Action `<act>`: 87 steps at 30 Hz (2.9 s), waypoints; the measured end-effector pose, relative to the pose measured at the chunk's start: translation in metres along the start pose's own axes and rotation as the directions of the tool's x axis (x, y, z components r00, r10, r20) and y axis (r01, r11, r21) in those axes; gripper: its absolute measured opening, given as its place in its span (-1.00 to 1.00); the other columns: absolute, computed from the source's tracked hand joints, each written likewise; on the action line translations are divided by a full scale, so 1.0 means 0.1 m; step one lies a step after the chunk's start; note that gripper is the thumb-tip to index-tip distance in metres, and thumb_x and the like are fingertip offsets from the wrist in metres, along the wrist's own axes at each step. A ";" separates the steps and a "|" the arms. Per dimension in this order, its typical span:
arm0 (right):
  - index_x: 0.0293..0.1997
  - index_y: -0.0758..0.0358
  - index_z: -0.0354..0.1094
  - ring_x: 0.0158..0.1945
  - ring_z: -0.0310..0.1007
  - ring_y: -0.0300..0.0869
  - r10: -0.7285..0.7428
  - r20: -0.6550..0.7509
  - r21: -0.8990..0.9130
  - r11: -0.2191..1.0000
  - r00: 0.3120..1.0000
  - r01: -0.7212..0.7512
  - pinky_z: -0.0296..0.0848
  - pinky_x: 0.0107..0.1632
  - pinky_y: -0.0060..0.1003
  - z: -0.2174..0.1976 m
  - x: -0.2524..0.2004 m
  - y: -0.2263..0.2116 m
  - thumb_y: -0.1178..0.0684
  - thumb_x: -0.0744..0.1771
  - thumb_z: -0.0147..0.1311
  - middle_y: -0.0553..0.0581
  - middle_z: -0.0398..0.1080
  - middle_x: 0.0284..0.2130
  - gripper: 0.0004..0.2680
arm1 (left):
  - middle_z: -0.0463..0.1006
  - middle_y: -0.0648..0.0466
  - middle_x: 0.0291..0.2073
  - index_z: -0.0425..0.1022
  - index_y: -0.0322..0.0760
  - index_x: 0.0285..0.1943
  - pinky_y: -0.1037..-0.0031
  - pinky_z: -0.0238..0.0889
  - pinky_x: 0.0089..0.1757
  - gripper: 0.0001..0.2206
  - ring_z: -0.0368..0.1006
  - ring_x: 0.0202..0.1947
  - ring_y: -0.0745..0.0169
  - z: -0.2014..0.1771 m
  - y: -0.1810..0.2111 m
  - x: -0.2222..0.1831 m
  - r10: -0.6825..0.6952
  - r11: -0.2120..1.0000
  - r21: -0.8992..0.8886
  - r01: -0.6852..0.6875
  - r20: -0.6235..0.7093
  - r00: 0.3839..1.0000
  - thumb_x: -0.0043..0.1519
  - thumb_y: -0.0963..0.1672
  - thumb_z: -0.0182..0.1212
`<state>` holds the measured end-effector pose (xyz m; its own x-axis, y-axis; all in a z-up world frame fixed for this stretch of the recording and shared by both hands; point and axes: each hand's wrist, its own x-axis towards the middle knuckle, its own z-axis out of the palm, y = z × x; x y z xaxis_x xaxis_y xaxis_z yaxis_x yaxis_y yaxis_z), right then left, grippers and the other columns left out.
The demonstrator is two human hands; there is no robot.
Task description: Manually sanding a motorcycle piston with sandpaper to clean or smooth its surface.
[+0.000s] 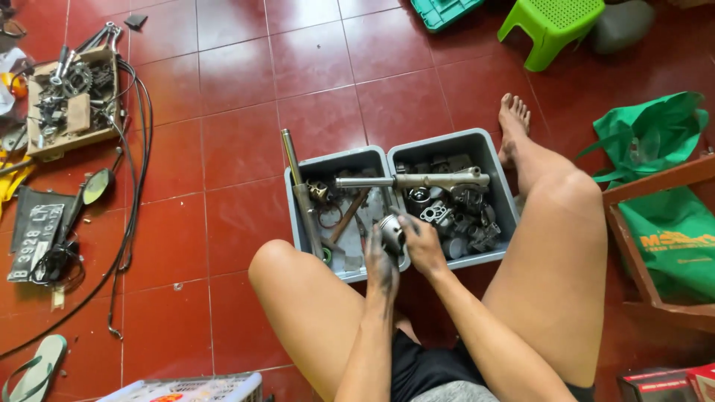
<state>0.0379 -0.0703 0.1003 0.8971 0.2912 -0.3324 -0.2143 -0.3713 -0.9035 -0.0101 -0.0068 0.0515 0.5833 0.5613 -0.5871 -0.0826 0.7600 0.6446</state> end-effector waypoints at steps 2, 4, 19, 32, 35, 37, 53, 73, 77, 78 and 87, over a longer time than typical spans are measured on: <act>0.12 0.19 0.51 0.16 0.48 0.04 0.047 0.003 0.073 0.996 0.999 -0.047 0.39 0.21 -0.04 0.04 -0.03 -0.01 -0.20 0.41 0.00 0.29 0.53 -0.01 -0.67 | 0.59 0.04 -0.17 0.55 -0.12 -0.04 0.15 0.34 0.03 -0.73 0.49 -0.13 0.17 0.01 0.02 -0.01 -0.017 1.000 0.012 0.017 -0.051 0.999 0.28 0.05 0.26; 0.16 0.23 0.49 0.18 0.47 0.08 0.087 -0.001 0.147 0.985 0.996 -0.086 0.38 0.24 -0.05 0.06 -0.18 -0.06 -0.19 0.40 0.03 0.34 0.51 0.02 -0.66 | 0.60 0.08 -0.21 0.54 -0.09 -0.05 0.13 0.36 -0.01 -0.71 0.50 -0.19 0.19 -0.05 -0.01 0.07 -0.031 0.999 0.024 0.033 -0.090 0.995 0.22 0.07 0.34; 0.11 0.32 0.50 0.25 0.40 0.14 -0.452 0.135 -0.169 0.866 0.882 0.470 0.40 0.25 -0.03 0.03 -0.63 -0.01 0.12 0.41 -0.04 0.34 0.47 0.12 -0.78 | 0.52 0.00 -0.30 0.43 -0.21 -0.25 0.30 0.22 0.04 -0.61 0.35 -0.20 0.20 -0.26 -0.28 0.35 0.248 0.865 0.484 -0.130 -0.188 0.950 0.32 0.13 0.14; 0.06 0.24 0.52 0.17 0.48 0.07 -0.533 0.146 -0.270 0.789 0.833 0.552 0.44 0.21 -0.11 0.07 -0.41 0.01 0.06 0.39 0.04 0.26 0.53 0.02 -0.80 | 0.55 -0.07 -0.19 0.50 -0.30 -0.10 0.36 0.34 0.00 -0.59 0.44 -0.12 0.21 -0.32 -0.19 0.33 0.106 0.966 0.255 -0.051 -0.206 0.973 0.29 0.11 0.19; -0.02 0.24 0.54 0.10 0.51 0.11 -0.577 0.183 -0.330 0.727 0.796 0.602 0.47 0.18 -0.08 0.03 -0.41 -0.09 0.13 0.30 0.18 0.28 0.55 -0.06 -0.81 | 0.60 -0.01 -0.26 0.54 -0.29 -0.17 0.45 0.44 -0.09 -0.63 0.52 -0.23 0.25 -0.27 -0.23 0.51 -0.062 0.998 0.020 0.068 -0.205 0.977 0.27 0.09 0.25; -0.10 0.29 0.55 0.05 0.53 0.17 -0.617 0.180 -0.348 0.689 0.766 0.636 0.49 0.16 -0.02 0.00 -0.37 -0.13 0.20 0.23 0.27 0.35 0.55 -0.12 -0.81 | 0.64 0.01 -0.29 0.57 -0.28 -0.18 0.46 0.51 -0.13 -0.63 0.58 -0.28 0.25 -0.29 -0.26 0.55 -0.185 0.975 -0.155 0.156 -0.191 0.964 0.25 0.09 0.29; -0.22 0.01 0.63 -0.25 0.59 -0.24 -0.177 -0.216 -0.017 0.984 0.960 0.178 0.55 -0.14 -0.32 -0.25 -0.39 -0.25 0.14 0.25 0.33 0.08 0.57 -0.39 -0.89 | 0.60 -0.15 -0.36 0.50 -0.21 -0.20 0.20 0.57 -0.38 -0.89 0.60 -0.39 0.00 0.18 0.17 0.07 0.042 0.954 -0.292 -0.070 -0.101 0.994 0.19 -0.13 0.31; -0.23 0.25 0.48 -0.37 0.45 -0.40 0.094 -0.133 0.323 0.945 0.987 -0.046 0.46 -0.23 -0.46 -0.11 -0.40 -0.08 0.09 0.19 0.49 0.12 0.60 -0.44 -0.77 | 0.58 0.00 -0.52 0.63 -0.21 -0.32 0.45 0.38 -0.24 -0.88 0.47 -0.39 0.32 0.38 0.15 -0.13 0.489 0.852 0.246 -0.461 -0.063 0.870 0.12 -0.11 0.23; -0.26 0.24 0.51 -0.35 0.45 -0.38 0.076 -0.221 0.368 0.930 0.972 0.011 0.42 -0.27 -0.50 -0.14 -0.41 -0.07 0.13 0.19 0.48 0.11 0.59 -0.43 -0.81 | 0.52 0.03 -0.55 0.62 -0.12 -0.36 0.41 0.37 -0.34 -0.86 0.42 -0.47 0.30 0.44 0.19 -0.10 0.357 0.920 0.237 -0.311 -0.183 0.916 0.08 -0.05 0.26; -0.26 0.22 0.52 -0.33 0.45 -0.36 0.074 -0.254 0.368 0.930 0.964 0.026 0.42 -0.26 -0.50 -0.16 -0.44 -0.11 0.14 0.18 0.49 0.12 0.58 -0.41 -0.81 | 0.48 0.08 -0.57 0.60 -0.08 -0.39 0.40 0.36 -0.40 -0.84 0.38 -0.51 0.29 0.48 0.23 -0.12 0.260 0.960 0.172 -0.219 -0.272 0.927 0.06 0.00 0.25; -0.03 0.17 0.51 -0.12 0.51 -0.21 -0.176 -0.342 0.043 0.978 0.923 0.202 0.49 0.03 -0.19 -0.64 -0.33 -0.12 0.10 0.42 0.10 0.19 0.56 -0.23 -0.91 | 0.56 -0.06 -0.23 0.57 -0.16 0.05 0.20 0.42 -0.03 -0.67 0.48 -0.18 0.09 0.11 0.28 0.09 -0.044 0.989 -0.142 0.040 -0.025 0.999 0.12 -0.10 0.46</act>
<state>0.0356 -0.1316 0.1392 0.9979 0.0326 -0.0557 -0.0450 -0.2669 -0.9627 0.0017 0.0159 0.0690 0.5657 0.5356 -0.6270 -0.1735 0.8207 0.5444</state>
